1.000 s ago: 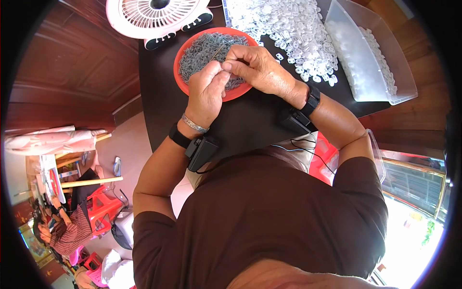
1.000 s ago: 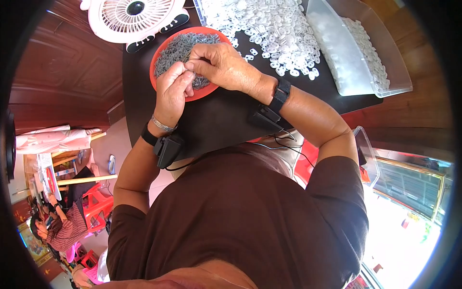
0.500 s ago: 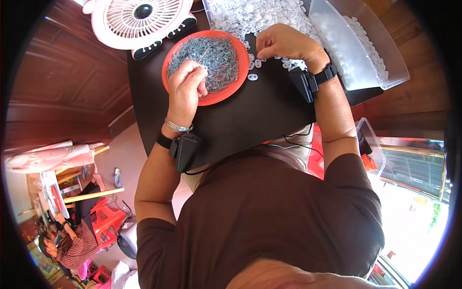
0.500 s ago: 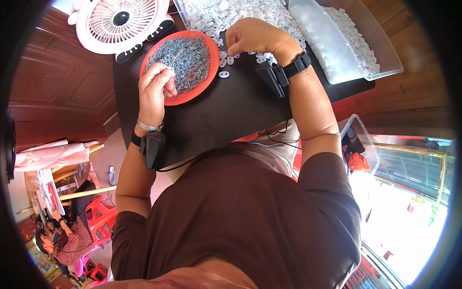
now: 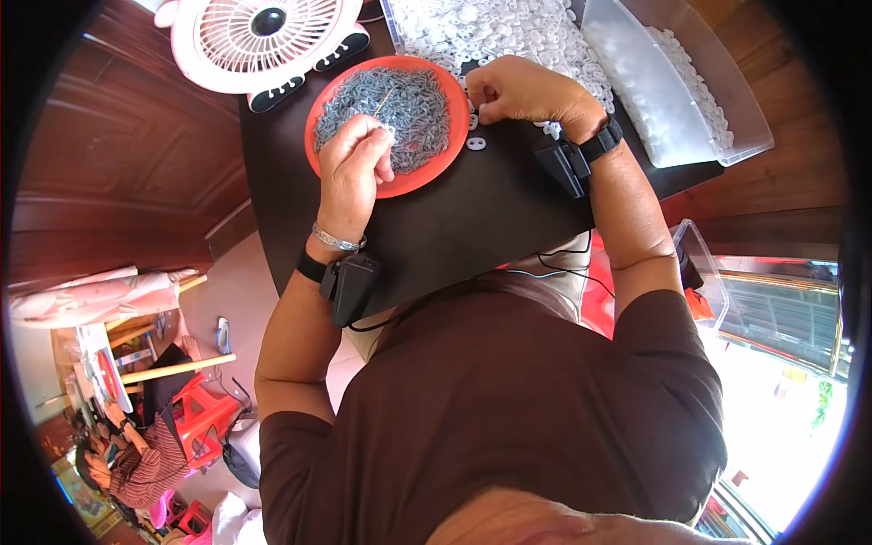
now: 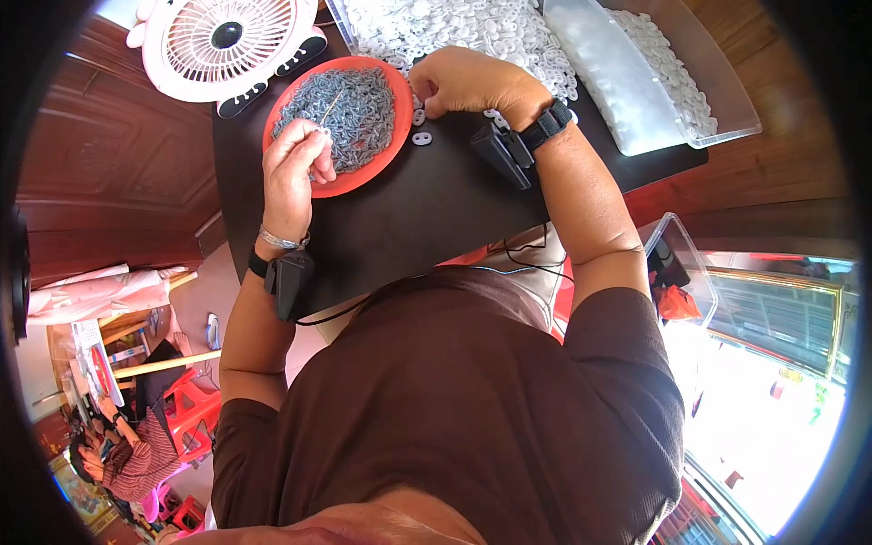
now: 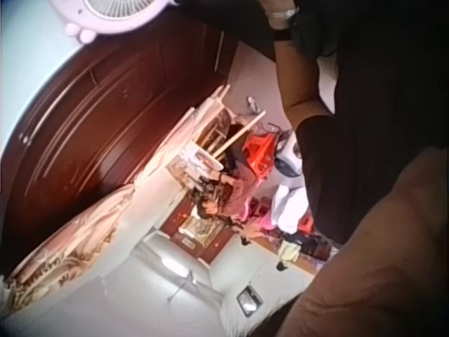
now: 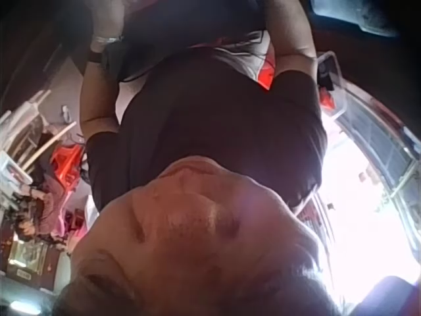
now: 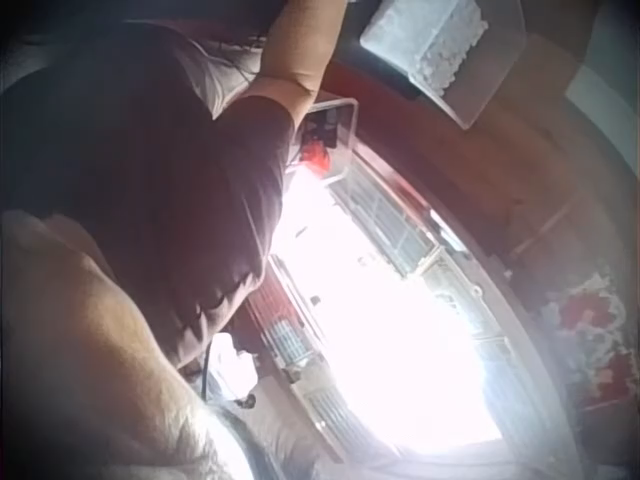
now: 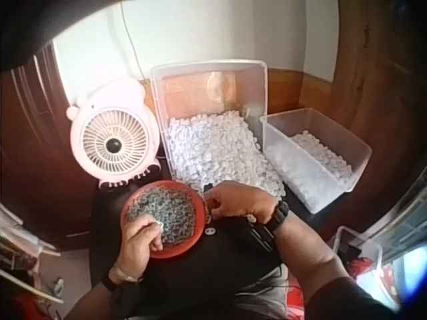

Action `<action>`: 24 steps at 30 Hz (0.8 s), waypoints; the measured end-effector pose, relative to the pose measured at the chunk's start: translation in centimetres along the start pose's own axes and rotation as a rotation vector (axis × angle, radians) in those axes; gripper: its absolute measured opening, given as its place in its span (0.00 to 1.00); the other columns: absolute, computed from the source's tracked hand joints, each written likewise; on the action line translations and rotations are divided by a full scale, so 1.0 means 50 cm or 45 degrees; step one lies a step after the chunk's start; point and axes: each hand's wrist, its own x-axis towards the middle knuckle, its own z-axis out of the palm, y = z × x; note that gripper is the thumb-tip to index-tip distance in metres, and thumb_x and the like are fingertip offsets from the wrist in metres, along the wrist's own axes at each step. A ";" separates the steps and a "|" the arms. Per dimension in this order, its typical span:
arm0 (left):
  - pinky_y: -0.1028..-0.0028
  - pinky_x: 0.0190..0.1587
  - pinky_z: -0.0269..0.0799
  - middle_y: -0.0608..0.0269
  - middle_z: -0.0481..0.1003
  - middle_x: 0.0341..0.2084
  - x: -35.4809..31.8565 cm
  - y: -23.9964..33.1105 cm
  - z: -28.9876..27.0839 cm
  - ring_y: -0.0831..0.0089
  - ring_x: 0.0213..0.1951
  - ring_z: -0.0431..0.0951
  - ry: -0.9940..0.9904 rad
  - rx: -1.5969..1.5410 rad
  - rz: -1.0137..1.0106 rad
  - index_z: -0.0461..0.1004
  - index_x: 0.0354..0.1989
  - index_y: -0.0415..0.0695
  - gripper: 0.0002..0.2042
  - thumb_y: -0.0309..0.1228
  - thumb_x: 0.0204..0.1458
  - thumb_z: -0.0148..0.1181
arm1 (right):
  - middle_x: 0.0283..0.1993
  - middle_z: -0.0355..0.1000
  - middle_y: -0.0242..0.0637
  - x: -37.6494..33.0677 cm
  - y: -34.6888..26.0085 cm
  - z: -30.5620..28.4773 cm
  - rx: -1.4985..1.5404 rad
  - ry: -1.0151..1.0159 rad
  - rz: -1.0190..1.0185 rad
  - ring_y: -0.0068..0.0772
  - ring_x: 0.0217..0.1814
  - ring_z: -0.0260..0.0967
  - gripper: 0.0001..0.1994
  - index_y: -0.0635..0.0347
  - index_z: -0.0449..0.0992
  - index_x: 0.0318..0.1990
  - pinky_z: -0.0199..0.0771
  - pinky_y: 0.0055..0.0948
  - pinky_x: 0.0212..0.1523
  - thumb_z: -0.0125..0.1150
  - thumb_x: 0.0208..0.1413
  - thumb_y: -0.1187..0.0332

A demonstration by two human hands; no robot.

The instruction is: Manually inserting small metal pins into white plastic component housings on a red tray.

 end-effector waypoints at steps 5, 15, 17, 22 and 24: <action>0.82 0.23 0.59 0.70 0.64 0.14 -0.003 0.002 0.004 0.83 0.18 0.63 -0.009 0.035 0.001 0.67 0.24 0.39 0.09 0.28 0.56 0.49 | 0.30 0.74 0.27 0.005 -0.008 -0.010 0.719 0.140 0.051 0.15 0.30 0.68 0.08 0.60 0.77 0.40 0.68 0.19 0.31 0.58 0.54 0.69; 0.82 0.25 0.60 0.69 0.67 0.17 -0.012 0.008 0.010 0.83 0.21 0.65 -0.113 0.184 0.026 0.68 0.27 0.40 0.09 0.31 0.57 0.48 | 0.39 0.75 0.37 0.019 -0.085 0.035 1.315 0.079 -0.167 0.22 0.36 0.73 0.14 0.61 0.69 0.52 0.74 0.21 0.39 0.49 0.62 0.65; 0.82 0.25 0.60 0.70 0.67 0.17 -0.012 0.008 0.010 0.83 0.21 0.66 -0.116 0.192 0.031 0.68 0.27 0.40 0.09 0.31 0.57 0.48 | 0.37 0.76 0.38 0.022 -0.084 0.038 1.360 0.075 -0.122 0.24 0.33 0.74 0.13 0.62 0.69 0.48 0.75 0.22 0.36 0.49 0.62 0.63; 0.82 0.26 0.60 0.69 0.67 0.17 -0.012 0.010 0.009 0.83 0.21 0.66 -0.134 0.201 0.040 0.68 0.27 0.40 0.09 0.31 0.57 0.48 | 0.34 0.75 0.35 0.031 -0.074 0.046 1.367 0.050 -0.165 0.22 0.32 0.73 0.12 0.62 0.71 0.45 0.74 0.20 0.35 0.52 0.61 0.64; 0.82 0.26 0.60 0.69 0.67 0.17 -0.012 0.009 0.009 0.83 0.21 0.66 -0.135 0.195 0.044 0.68 0.27 0.40 0.09 0.31 0.57 0.47 | 0.33 0.75 0.34 0.032 -0.074 0.048 1.356 0.038 -0.172 0.21 0.31 0.73 0.10 0.62 0.72 0.44 0.74 0.19 0.35 0.53 0.60 0.65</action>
